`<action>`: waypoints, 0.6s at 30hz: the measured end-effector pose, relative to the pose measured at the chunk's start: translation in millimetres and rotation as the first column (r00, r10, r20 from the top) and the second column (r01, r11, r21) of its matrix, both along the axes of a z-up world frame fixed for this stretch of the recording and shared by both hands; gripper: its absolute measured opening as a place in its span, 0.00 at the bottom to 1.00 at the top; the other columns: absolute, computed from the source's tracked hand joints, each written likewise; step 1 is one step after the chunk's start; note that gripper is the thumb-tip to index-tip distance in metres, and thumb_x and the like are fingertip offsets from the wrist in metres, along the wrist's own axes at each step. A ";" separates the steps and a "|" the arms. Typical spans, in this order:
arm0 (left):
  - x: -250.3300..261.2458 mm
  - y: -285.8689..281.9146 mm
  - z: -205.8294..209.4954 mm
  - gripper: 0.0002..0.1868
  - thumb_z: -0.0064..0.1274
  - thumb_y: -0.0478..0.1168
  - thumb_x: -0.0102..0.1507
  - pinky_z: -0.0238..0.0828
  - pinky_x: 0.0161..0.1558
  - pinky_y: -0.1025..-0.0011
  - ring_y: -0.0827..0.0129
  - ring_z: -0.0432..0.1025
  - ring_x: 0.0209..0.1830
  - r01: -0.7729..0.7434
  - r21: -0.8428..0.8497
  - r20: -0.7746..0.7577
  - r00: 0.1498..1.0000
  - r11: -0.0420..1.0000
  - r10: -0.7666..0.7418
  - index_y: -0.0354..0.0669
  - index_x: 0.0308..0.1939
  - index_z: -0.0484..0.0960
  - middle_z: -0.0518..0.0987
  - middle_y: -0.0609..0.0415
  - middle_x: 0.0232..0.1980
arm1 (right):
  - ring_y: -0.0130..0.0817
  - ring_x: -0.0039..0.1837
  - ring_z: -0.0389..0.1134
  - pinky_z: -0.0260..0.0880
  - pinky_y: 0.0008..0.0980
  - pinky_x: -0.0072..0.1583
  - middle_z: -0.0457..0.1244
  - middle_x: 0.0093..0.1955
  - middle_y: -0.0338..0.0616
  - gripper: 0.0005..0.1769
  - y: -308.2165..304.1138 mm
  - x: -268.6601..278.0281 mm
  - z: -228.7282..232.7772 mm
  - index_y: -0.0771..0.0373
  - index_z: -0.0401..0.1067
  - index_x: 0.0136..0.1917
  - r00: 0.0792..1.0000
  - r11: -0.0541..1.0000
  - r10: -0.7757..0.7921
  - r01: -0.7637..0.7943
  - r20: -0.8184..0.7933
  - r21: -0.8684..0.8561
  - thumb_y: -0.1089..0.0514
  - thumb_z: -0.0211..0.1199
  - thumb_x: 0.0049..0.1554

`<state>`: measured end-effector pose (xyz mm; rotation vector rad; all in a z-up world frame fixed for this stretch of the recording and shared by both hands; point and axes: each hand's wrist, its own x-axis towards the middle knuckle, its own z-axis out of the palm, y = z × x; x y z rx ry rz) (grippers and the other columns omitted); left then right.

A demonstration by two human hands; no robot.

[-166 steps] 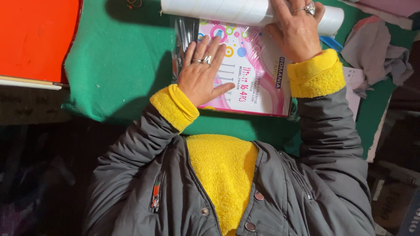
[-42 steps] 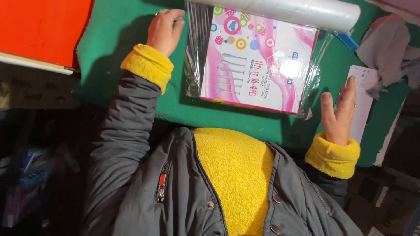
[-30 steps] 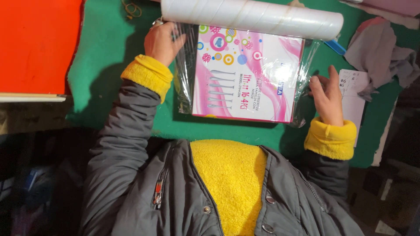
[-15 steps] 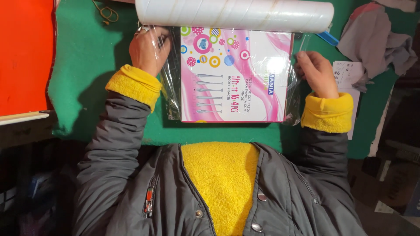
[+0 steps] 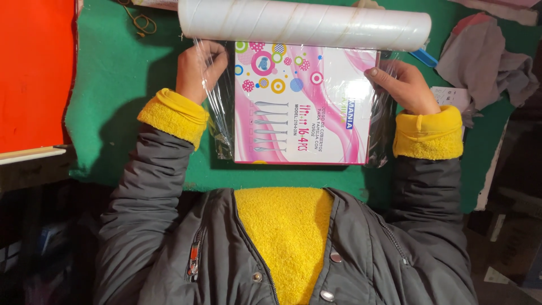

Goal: Cleaning a cutlery set box and wrapping it in plastic film.

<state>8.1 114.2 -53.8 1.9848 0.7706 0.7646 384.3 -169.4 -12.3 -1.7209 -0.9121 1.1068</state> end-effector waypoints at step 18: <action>-2.8 2.7 -8.4 0.11 0.55 0.36 0.71 0.72 0.49 0.77 0.80 0.72 0.45 0.138 -0.398 0.155 0.985 0.907 -0.081 0.31 0.53 0.83 0.84 0.58 0.47 | 0.17 0.43 0.64 0.63 0.18 0.43 0.68 0.44 0.33 0.21 -1.7 -21.1 11.9 0.69 0.76 0.58 0.989 0.992 -0.087 0.075 -0.122 -0.098 0.51 0.70 0.59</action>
